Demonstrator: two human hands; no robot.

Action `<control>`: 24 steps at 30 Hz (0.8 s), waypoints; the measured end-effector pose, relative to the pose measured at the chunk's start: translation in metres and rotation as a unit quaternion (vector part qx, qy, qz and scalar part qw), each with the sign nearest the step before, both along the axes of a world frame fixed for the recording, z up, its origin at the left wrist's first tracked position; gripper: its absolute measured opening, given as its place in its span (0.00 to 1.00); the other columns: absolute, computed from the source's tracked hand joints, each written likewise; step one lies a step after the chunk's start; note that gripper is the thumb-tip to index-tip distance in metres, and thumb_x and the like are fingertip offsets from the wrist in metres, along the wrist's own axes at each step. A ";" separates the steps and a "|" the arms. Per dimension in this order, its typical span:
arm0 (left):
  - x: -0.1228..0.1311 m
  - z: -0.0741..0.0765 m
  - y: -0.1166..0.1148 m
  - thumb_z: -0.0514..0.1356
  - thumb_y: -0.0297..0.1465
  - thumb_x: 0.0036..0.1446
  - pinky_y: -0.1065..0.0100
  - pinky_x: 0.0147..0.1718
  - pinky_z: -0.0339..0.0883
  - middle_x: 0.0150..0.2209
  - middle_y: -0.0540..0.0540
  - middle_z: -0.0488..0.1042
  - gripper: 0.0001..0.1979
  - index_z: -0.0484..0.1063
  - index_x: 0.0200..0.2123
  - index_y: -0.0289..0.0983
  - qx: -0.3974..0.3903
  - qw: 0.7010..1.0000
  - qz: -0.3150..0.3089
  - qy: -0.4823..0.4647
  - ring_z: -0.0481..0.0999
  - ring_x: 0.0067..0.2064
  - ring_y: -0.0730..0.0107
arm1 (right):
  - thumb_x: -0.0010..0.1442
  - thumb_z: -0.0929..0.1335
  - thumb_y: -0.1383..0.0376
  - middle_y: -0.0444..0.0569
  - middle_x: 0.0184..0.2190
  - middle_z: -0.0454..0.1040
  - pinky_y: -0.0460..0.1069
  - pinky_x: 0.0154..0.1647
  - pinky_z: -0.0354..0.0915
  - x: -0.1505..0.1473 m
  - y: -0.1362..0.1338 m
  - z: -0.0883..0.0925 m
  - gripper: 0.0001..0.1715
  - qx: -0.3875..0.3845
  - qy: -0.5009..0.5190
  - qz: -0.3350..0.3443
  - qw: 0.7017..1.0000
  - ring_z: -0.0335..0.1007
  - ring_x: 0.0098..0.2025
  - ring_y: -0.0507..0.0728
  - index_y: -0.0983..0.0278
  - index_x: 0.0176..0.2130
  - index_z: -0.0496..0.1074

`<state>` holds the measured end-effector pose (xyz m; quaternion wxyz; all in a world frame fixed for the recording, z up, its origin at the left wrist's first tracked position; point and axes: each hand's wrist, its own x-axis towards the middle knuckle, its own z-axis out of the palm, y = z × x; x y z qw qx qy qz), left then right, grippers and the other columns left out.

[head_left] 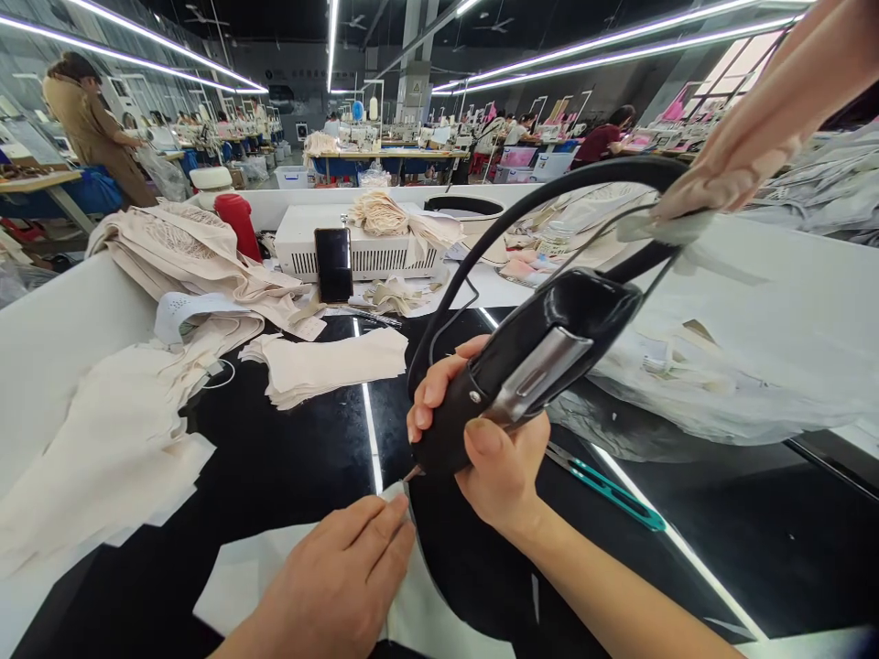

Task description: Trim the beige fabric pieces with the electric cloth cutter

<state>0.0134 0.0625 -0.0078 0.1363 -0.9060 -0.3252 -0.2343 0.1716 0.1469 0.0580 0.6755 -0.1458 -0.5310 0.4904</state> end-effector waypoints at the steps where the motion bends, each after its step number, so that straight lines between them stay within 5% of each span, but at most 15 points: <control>1: 0.000 0.000 0.000 0.49 0.25 0.69 0.65 0.48 0.71 0.53 0.44 0.78 0.16 0.75 0.52 0.31 0.001 1.000 0.002 0.000 0.78 0.51 0.62 | 0.56 0.76 0.54 0.41 0.31 0.72 0.48 0.22 0.69 0.000 0.001 0.001 0.24 0.002 0.002 -0.004 1.000 0.68 0.25 0.52 0.57 0.47 0.67; 24: 0.000 0.007 0.000 0.49 0.23 0.69 0.67 0.45 0.72 0.52 0.45 0.79 0.16 0.74 0.52 0.31 -0.013 1.000 0.001 0.018 0.78 0.49 0.64 | 0.59 0.74 0.57 0.42 0.32 0.72 0.50 0.24 0.67 -0.002 -0.006 0.000 0.21 -0.007 -0.005 0.001 1.000 0.67 0.25 0.52 0.57 0.47 0.64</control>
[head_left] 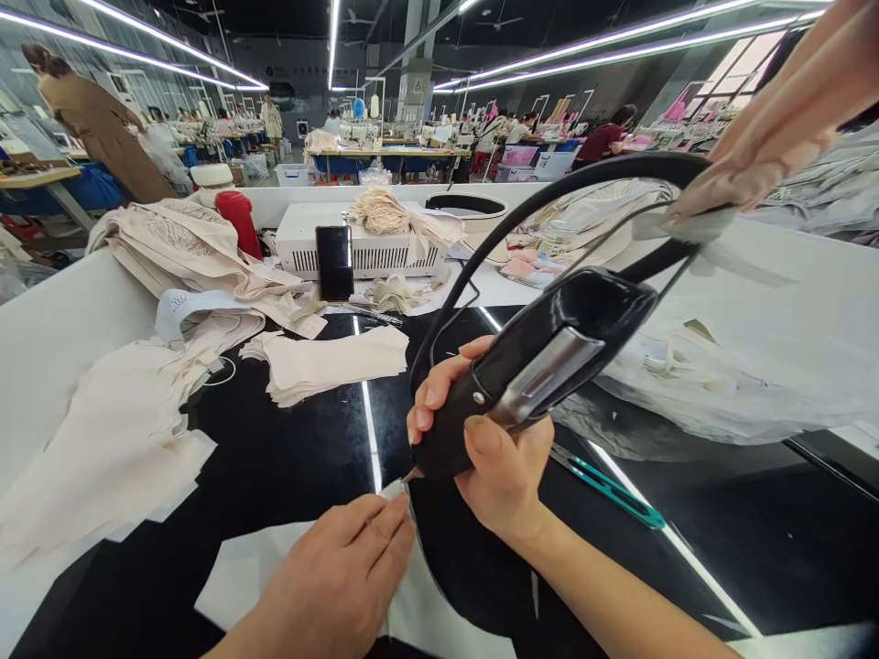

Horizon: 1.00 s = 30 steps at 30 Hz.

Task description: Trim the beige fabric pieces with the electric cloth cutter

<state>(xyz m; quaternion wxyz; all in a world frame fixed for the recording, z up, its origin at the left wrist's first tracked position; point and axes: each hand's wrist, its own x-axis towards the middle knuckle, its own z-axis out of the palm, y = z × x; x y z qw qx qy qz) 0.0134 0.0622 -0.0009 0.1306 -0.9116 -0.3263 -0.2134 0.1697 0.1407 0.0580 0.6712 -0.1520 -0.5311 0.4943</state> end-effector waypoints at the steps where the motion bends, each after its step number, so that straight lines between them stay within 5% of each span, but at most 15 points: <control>1: 0.000 0.000 0.000 0.49 0.23 0.69 0.66 0.46 0.72 0.52 0.45 0.79 0.16 0.74 0.52 0.30 0.000 1.000 -0.001 0.002 0.78 0.49 0.64 | 0.59 0.74 0.57 0.42 0.32 0.72 0.50 0.24 0.67 -0.001 0.000 0.000 0.22 0.001 0.000 -0.001 1.000 0.67 0.25 0.52 0.57 0.48 0.64; 30: 0.001 -0.004 -0.002 0.41 0.22 0.73 0.65 0.44 0.73 0.52 0.44 0.79 0.21 0.73 0.52 0.30 0.002 1.000 0.008 -0.019 0.79 0.49 0.63 | 0.56 0.76 0.52 0.42 0.31 0.72 0.50 0.23 0.68 -0.011 -0.003 0.001 0.24 -0.024 0.000 0.009 1.000 0.68 0.24 0.52 0.57 0.42 0.63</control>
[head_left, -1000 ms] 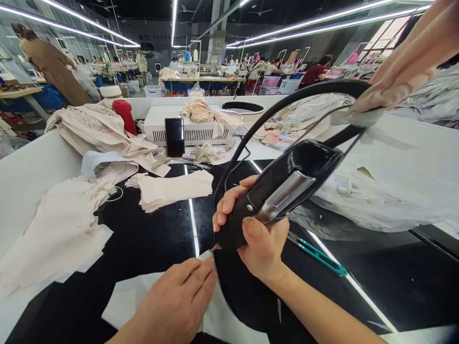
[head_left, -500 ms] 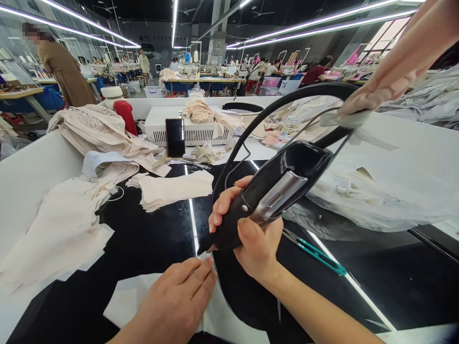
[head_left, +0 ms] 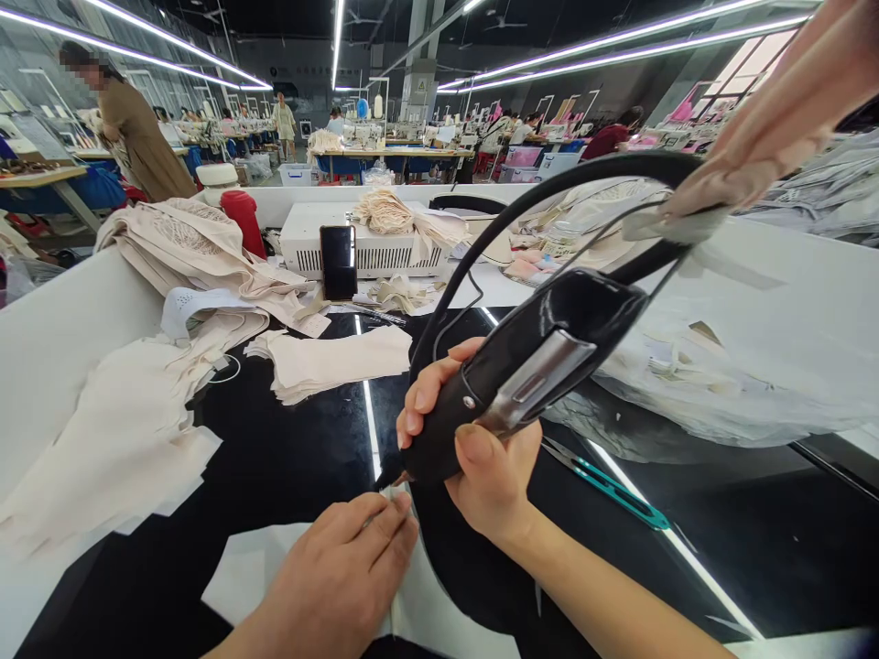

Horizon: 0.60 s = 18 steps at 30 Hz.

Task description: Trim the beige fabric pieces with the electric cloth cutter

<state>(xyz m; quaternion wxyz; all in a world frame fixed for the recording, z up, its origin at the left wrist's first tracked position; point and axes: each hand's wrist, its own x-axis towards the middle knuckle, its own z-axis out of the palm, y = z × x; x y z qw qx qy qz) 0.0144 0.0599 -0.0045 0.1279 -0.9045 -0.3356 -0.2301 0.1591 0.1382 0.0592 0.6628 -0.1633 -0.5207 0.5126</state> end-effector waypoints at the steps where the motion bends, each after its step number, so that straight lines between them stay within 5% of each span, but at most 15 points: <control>1: 0.000 0.000 0.000 0.41 0.22 0.73 0.65 0.45 0.73 0.52 0.44 0.79 0.21 0.73 0.52 0.30 0.001 1.000 0.000 -0.001 0.79 0.49 0.64 | 0.56 0.76 0.52 0.42 0.31 0.72 0.50 0.23 0.68 0.000 0.000 0.000 0.24 0.000 -0.001 -0.003 1.000 0.68 0.24 0.53 0.57 0.42 0.63; 12: 0.000 -0.001 -0.001 0.47 0.23 0.71 0.64 0.44 0.73 0.54 0.43 0.77 0.16 0.72 0.53 0.30 -0.017 1.000 -0.002 0.008 0.78 0.51 0.62 | 0.57 0.75 0.53 0.40 0.30 0.72 0.49 0.23 0.68 -0.003 0.000 -0.003 0.24 0.000 -0.018 0.009 1.000 0.68 0.23 0.52 0.56 0.42 0.61; 18: -0.012 0.002 0.005 0.49 0.17 0.65 0.62 0.49 0.72 0.56 0.45 0.75 0.19 0.69 0.56 0.32 -0.062 0.997 0.018 0.037 0.76 0.53 0.62 | 0.57 0.75 0.56 0.39 0.30 0.73 0.49 0.24 0.69 0.010 0.000 0.014 0.20 0.018 -0.011 -0.022 1.000 0.69 0.24 0.52 0.57 0.43 0.65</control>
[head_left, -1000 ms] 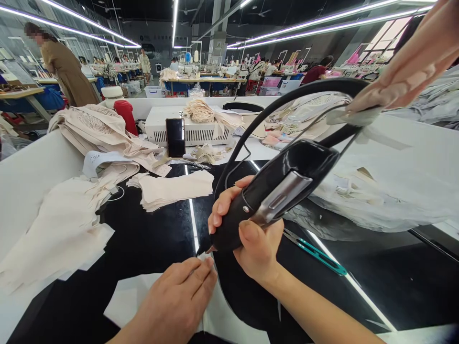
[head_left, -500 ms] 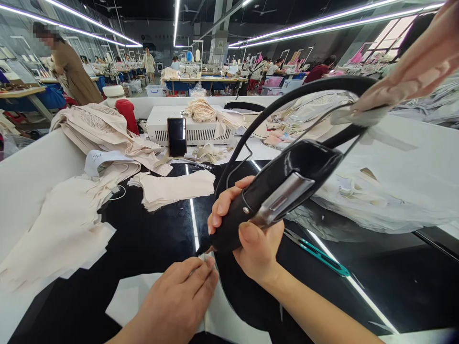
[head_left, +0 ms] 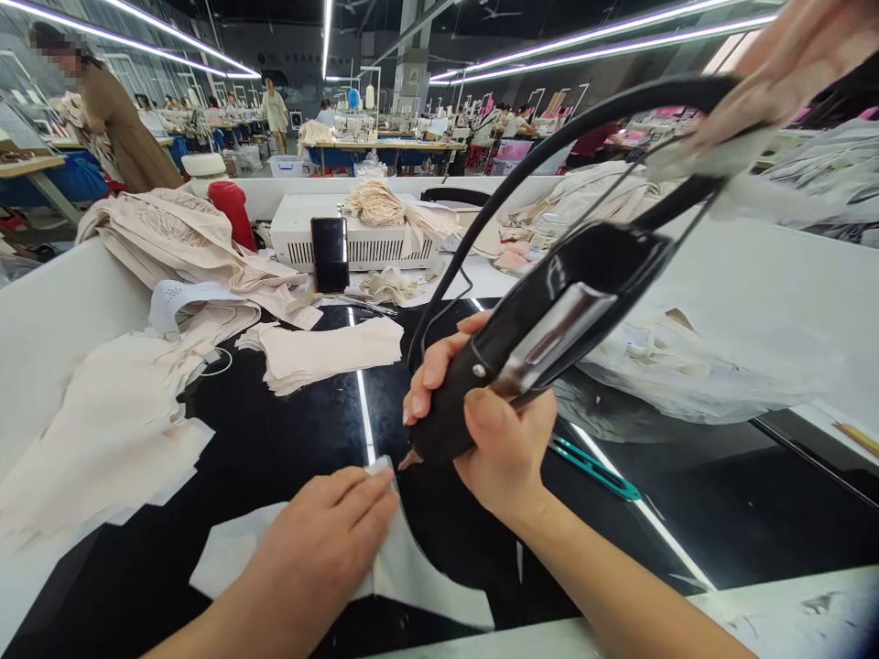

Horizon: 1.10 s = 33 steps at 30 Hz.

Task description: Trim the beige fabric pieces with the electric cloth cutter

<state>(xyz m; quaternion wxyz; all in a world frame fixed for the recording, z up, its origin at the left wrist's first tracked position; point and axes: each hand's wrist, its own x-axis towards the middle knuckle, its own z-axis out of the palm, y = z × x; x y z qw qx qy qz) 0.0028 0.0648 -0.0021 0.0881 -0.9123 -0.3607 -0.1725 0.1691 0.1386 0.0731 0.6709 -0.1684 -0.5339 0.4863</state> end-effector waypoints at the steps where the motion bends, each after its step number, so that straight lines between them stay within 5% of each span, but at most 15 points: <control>1: -0.005 0.001 0.003 0.49 0.16 0.64 0.62 0.50 0.71 0.57 0.44 0.75 0.20 0.68 0.56 0.32 -0.006 1.000 0.008 0.013 0.76 0.53 0.61 | 0.57 0.75 0.56 0.39 0.30 0.72 0.49 0.23 0.69 0.004 -0.001 0.004 0.21 0.000 -0.002 -0.008 1.000 0.69 0.24 0.52 0.57 0.44 0.65; 6: -0.021 0.015 0.010 0.48 0.15 0.62 0.56 0.53 0.71 0.58 0.40 0.73 0.22 0.67 0.57 0.30 0.020 0.999 0.033 0.033 0.73 0.57 0.54 | 0.54 0.77 0.56 0.41 0.30 0.72 0.49 0.22 0.69 0.024 -0.017 0.012 0.23 -0.034 -0.002 -0.034 0.999 0.69 0.24 0.52 0.57 0.46 0.69; 12: 0.002 0.029 -0.007 0.49 0.23 0.71 0.62 0.51 0.72 0.48 0.43 0.78 0.15 0.72 0.52 0.31 0.019 0.996 -0.072 -0.049 0.76 0.50 0.62 | 0.55 0.77 0.57 0.41 0.30 0.73 0.49 0.24 0.70 0.038 -0.038 0.007 0.21 -0.035 -0.007 -0.036 0.999 0.70 0.25 0.52 0.56 0.47 0.71; 18: 0.020 0.018 -0.013 0.48 0.30 0.74 0.63 0.48 0.71 0.42 0.46 0.78 0.16 0.74 0.49 0.31 0.026 0.991 -0.112 -0.064 0.77 0.43 0.64 | 0.54 0.77 0.56 0.41 0.30 0.73 0.48 0.22 0.68 0.038 -0.044 0.001 0.23 -0.040 0.011 -0.032 0.999 0.69 0.24 0.52 0.54 0.48 0.71; 33: 0.018 0.009 -0.013 0.45 0.32 0.74 0.61 0.45 0.69 0.42 0.46 0.75 0.19 0.73 0.50 0.30 -0.002 0.996 -0.077 -0.042 0.75 0.42 0.61 | 0.46 0.80 0.55 0.43 0.26 0.71 0.49 0.16 0.64 0.028 -0.044 0.009 0.30 -0.101 0.026 -0.039 0.994 0.65 0.17 0.54 0.56 0.42 0.65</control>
